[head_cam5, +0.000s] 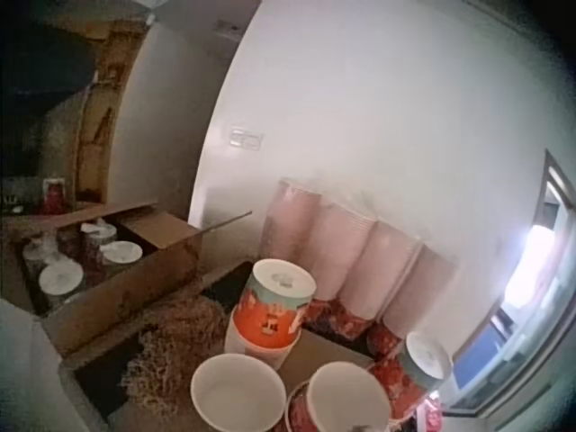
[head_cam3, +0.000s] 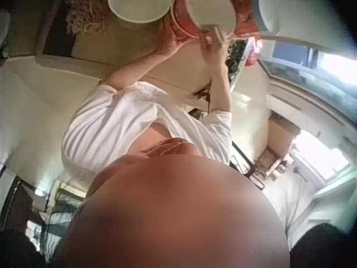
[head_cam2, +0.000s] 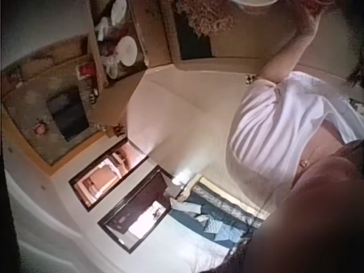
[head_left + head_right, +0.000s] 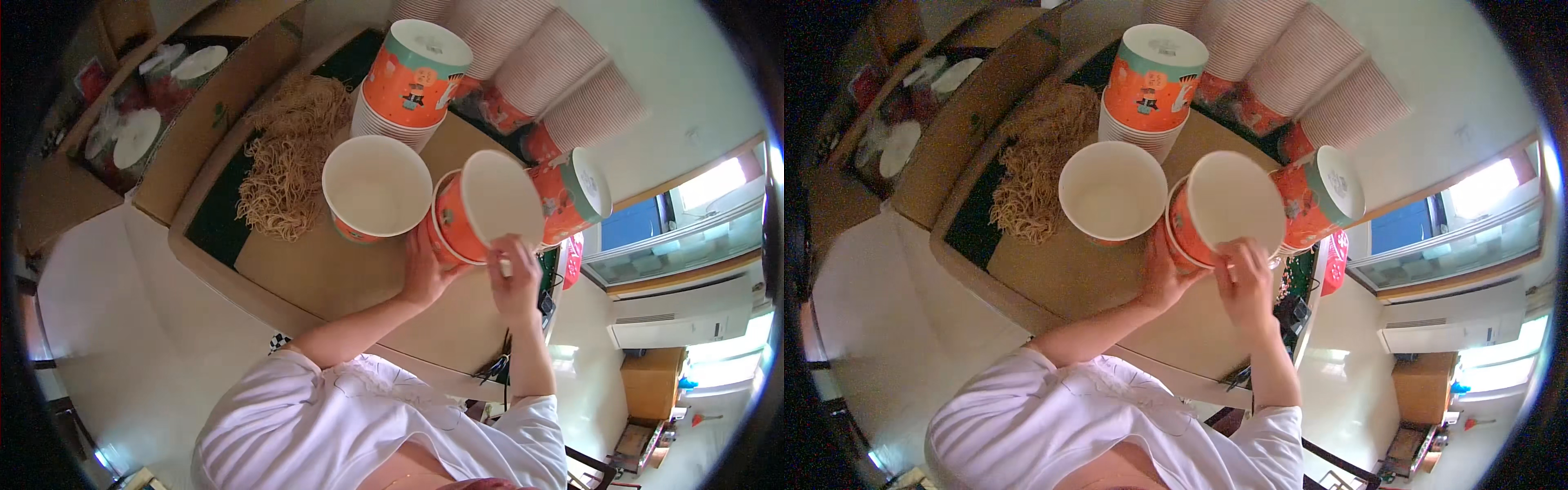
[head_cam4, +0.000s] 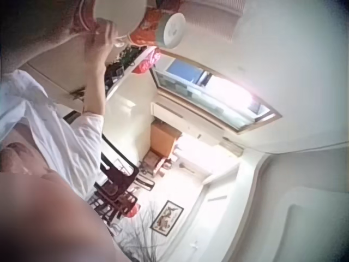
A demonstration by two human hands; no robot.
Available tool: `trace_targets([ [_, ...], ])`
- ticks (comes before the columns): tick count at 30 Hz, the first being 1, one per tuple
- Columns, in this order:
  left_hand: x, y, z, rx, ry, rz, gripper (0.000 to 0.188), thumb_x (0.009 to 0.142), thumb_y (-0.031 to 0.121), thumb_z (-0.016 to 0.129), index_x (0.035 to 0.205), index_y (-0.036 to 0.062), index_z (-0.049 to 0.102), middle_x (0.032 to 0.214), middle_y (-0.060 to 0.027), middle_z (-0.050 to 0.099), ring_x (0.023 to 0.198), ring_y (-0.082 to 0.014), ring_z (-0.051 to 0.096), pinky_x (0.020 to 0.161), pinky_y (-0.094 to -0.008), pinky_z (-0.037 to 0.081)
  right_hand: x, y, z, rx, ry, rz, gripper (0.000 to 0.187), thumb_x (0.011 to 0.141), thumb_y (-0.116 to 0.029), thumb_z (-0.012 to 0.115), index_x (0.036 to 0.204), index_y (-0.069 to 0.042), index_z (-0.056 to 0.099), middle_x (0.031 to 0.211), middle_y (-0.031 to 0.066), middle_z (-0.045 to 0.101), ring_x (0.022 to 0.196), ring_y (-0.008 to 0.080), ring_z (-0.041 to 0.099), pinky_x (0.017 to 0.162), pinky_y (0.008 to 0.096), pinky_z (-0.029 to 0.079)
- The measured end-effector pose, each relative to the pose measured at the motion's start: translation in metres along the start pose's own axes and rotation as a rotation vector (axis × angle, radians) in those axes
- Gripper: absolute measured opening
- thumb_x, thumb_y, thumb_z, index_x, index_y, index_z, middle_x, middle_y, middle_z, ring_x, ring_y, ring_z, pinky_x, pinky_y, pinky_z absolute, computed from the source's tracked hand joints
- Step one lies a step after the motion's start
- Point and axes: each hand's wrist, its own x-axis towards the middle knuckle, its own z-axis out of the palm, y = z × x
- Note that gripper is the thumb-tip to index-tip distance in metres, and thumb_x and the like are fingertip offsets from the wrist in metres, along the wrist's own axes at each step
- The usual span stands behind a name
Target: Tying elastic strings onto paper buckets for packaging or manufacturing purposes.
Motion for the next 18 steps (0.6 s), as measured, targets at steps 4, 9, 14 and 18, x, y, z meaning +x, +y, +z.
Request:
trace_targets([
  [4, -0.010, -0.017, 0.006, 0.041, -0.018, -0.087, 0.114, 0.062, 0.025, 0.085, 0.144, -0.0022, 0.010, 0.141, -0.0257, 0.026, 0.130, -0.0430, 0.028, 0.108, -0.0504, 0.028, 0.003, -0.031, -0.054, -0.082, 0.376, 0.128, 0.011, 0.078, 0.002, 0.067, 0.086, -0.001, 0.060, 0.090, 0.0120, 0.064, 0.095, 0.0289, 0.061, 0.088, 0.0399, 0.047],
  [9, -0.055, -0.035, -0.067, 0.101, -0.219, 0.039, 0.059, 0.075, 0.012, 0.074, 0.128, 0.0047, 0.048, 0.127, -0.0179, 0.050, 0.120, -0.0357, 0.046, 0.102, -0.0442, 0.037, -0.035, -0.064, -0.080, 0.330, 0.557, -0.223, 0.011, 0.069, -0.011, 0.068, 0.068, -0.007, 0.059, 0.071, 0.0103, 0.062, 0.065, 0.0260, 0.059, 0.057, 0.0377, 0.048],
  [14, -0.063, -0.037, -0.177, 0.294, 0.041, -0.268, 0.015, 0.083, 0.005, 0.065, 0.097, 0.0074, 0.065, 0.086, -0.0100, 0.066, 0.074, -0.0247, 0.066, 0.063, -0.0335, 0.052, -0.042, -0.069, -0.050, 0.398, -0.462, -0.444, 0.022, 0.061, -0.008, 0.075, 0.079, -0.004, 0.063, 0.071, 0.0050, 0.059, 0.059, 0.0208, 0.058, 0.051, 0.0308, 0.047],
  [18, -0.026, -0.035, -0.238, 0.534, 0.164, -0.257, 0.010, 0.082, 0.004, 0.065, 0.093, 0.0050, 0.065, 0.085, -0.0109, 0.065, 0.074, -0.0267, 0.064, 0.064, -0.0338, 0.051, -0.047, -0.071, 0.008, 0.246, -0.586, -0.336, 0.022, 0.066, -0.006, 0.070, 0.086, -0.004, 0.061, 0.077, 0.0041, 0.056, 0.069, 0.0205, 0.058, 0.055, 0.0315, 0.048],
])
